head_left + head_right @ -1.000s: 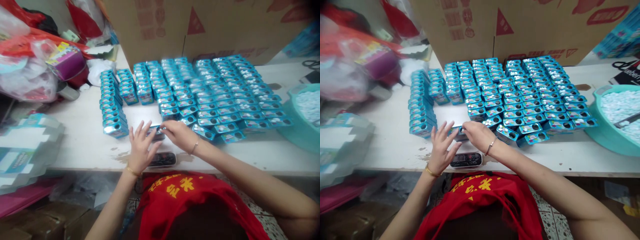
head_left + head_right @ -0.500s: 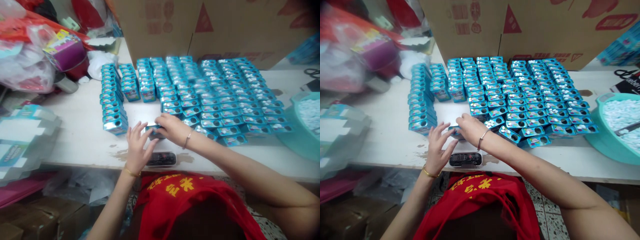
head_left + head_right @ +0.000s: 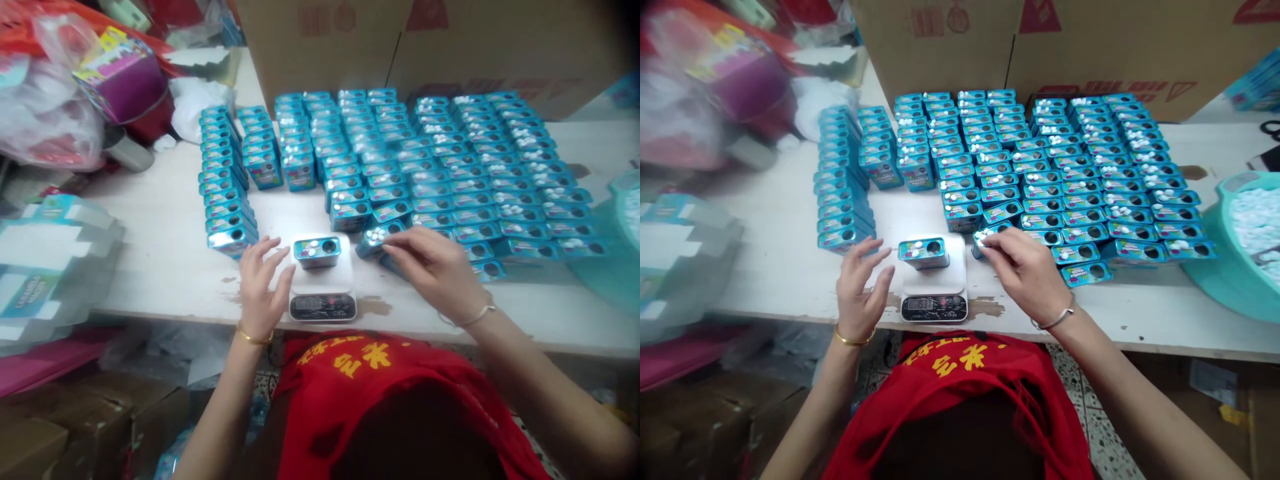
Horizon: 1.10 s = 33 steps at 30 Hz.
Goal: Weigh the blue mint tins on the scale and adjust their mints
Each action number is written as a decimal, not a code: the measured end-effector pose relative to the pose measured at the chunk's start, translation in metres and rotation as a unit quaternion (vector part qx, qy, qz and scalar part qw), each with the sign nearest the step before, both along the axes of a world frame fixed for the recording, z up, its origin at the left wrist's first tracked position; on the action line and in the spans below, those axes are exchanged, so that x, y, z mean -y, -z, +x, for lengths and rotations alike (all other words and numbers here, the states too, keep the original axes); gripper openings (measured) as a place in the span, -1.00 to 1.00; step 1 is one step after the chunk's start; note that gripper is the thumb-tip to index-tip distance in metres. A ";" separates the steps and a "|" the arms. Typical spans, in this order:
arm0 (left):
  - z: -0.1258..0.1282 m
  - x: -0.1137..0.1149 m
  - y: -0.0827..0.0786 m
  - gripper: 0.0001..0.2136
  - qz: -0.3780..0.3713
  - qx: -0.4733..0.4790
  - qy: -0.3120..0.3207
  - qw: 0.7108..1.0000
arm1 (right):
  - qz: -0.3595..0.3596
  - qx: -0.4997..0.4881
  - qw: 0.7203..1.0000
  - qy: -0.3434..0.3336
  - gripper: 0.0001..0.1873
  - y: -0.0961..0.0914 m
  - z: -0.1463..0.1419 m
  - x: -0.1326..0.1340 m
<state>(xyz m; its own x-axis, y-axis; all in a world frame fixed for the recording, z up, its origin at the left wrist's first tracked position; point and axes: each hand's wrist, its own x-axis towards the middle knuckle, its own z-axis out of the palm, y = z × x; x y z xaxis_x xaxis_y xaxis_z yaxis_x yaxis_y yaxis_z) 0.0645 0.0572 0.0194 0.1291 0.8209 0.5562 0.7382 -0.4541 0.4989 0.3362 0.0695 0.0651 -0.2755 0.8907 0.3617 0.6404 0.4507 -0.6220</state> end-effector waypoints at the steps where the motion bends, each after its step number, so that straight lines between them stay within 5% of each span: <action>1: -0.002 0.000 0.000 -0.78 0.002 0.001 -0.004 1.000 | -0.014 -0.003 1.000 0.007 -0.89 0.006 0.007 0.008; 9: -0.003 -0.001 -0.002 -0.73 0.029 -0.012 0.016 0.999 | -0.179 -0.029 0.982 0.042 -0.79 0.090 0.031 0.054; 13: 0.003 0.000 -0.002 -0.68 0.029 -0.061 0.052 0.996 | -0.256 -0.032 0.965 0.043 -0.75 0.114 0.028 0.061; 18: 0.009 0.002 0.001 -0.65 0.007 -0.124 0.063 0.990 | -0.291 -0.047 0.954 0.048 -0.73 0.122 0.026 0.060; 24: 0.025 -0.010 -0.013 -0.77 -0.022 -0.100 -0.045 0.994 | -0.291 -0.050 0.954 0.053 -0.71 0.124 0.026 0.057; 33: 0.038 -0.034 -0.030 -0.91 -0.115 -0.210 -0.018 0.971 | -0.283 -0.042 0.956 0.057 -0.71 0.124 0.026 0.058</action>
<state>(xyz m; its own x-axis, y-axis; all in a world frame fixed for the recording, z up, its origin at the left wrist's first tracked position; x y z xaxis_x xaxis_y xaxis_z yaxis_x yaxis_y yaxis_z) 0.1029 0.0913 0.0495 0.2730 0.9258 0.2615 0.9121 -0.3355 0.2354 0.3618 0.0119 -0.0586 -0.1564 0.9727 -0.1714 0.6027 -0.0435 -0.7968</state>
